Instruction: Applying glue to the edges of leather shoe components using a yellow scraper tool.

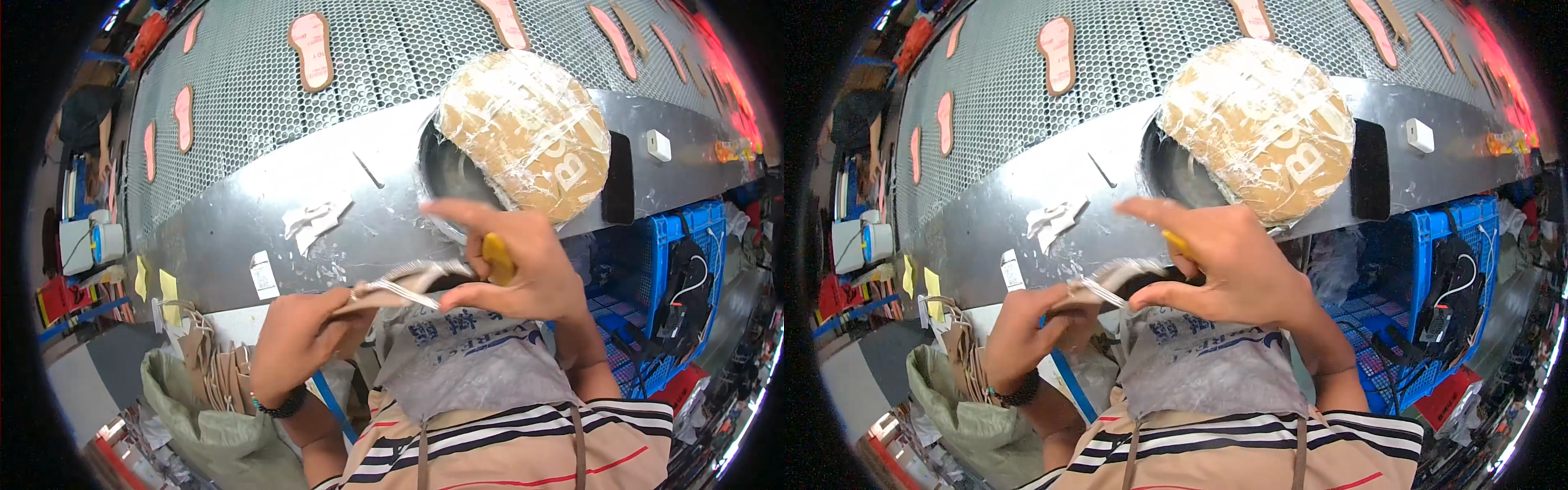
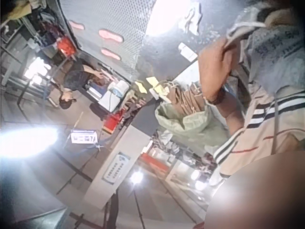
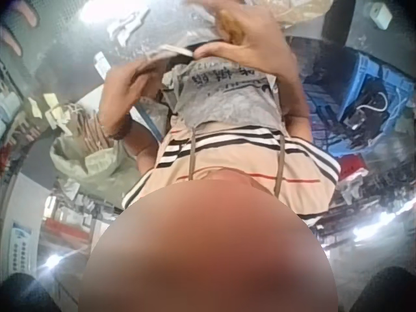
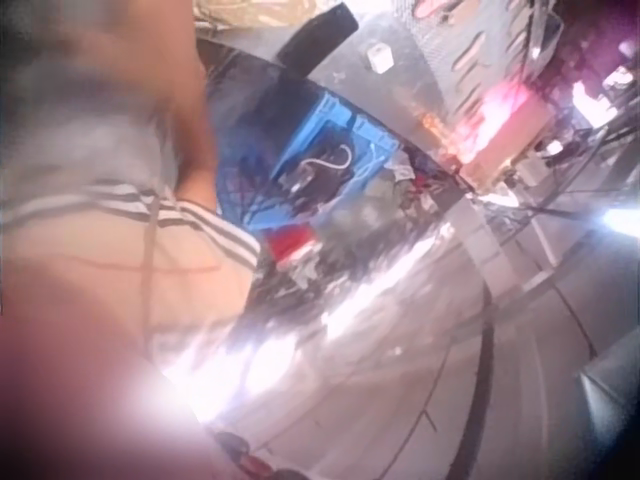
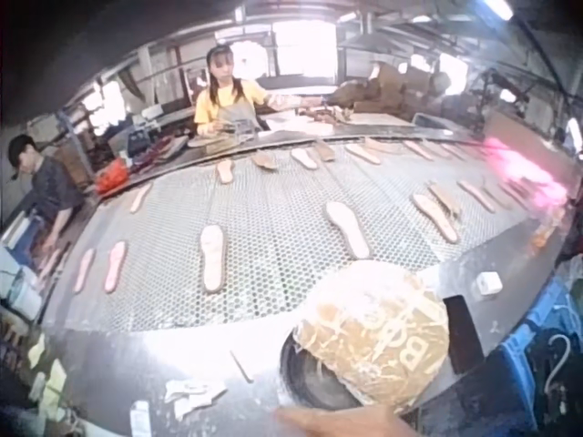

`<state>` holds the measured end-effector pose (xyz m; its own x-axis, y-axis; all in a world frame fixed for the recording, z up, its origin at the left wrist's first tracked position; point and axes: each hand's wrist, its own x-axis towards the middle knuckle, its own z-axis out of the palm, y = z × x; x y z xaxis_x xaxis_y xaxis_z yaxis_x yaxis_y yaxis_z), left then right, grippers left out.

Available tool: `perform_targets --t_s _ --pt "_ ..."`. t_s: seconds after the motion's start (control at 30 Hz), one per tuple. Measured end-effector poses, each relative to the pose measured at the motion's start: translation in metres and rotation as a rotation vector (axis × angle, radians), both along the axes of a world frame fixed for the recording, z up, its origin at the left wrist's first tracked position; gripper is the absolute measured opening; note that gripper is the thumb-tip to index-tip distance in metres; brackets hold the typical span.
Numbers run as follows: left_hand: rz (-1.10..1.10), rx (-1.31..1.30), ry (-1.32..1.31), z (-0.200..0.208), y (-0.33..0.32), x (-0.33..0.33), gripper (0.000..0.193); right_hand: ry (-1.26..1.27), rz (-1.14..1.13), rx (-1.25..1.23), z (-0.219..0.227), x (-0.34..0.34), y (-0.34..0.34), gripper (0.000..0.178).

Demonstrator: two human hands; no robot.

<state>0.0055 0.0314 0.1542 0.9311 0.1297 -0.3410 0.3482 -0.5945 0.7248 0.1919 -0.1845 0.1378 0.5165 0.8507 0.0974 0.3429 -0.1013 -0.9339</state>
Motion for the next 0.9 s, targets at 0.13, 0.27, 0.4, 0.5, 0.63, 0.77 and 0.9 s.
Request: perform_targets --t_s 0.13,0.27,0.4,0.5,0.63,0.77,0.9 --pt "-0.196 0.235 0.116 0.014 0.015 0.003 0.023 -0.101 0.199 0.116 -0.024 -0.003 0.012 0.036" --pt "0.156 0.840 -0.411 0.029 -0.018 0.025 0.023 -0.081 0.076 0.210 -0.032 -0.017 0.017 0.018" --pt "0.375 0.589 -1.043 0.002 -0.014 -0.036 0.027 0.007 -0.169 0.261 -0.017 -0.017 0.010 0.015" --pt "0.242 -0.284 -0.700 -0.019 -0.013 -0.012 0.040 0.095 -0.183 0.271 -0.009 -0.019 0.014 0.016" --pt "0.629 -1.090 -0.777 -0.049 -0.067 0.074 0.035 0.059 0.019 0.182 -0.005 -0.025 0.015 0.018" --pt "0.728 -1.032 -0.596 -0.037 -0.064 0.065 0.034 0.315 -0.173 0.184 -0.008 -0.016 -0.021 0.029" --pt "0.822 -0.820 -0.386 -0.060 -0.054 0.044 0.038 0.020 -0.410 0.130 -0.025 -0.004 -0.032 0.025"
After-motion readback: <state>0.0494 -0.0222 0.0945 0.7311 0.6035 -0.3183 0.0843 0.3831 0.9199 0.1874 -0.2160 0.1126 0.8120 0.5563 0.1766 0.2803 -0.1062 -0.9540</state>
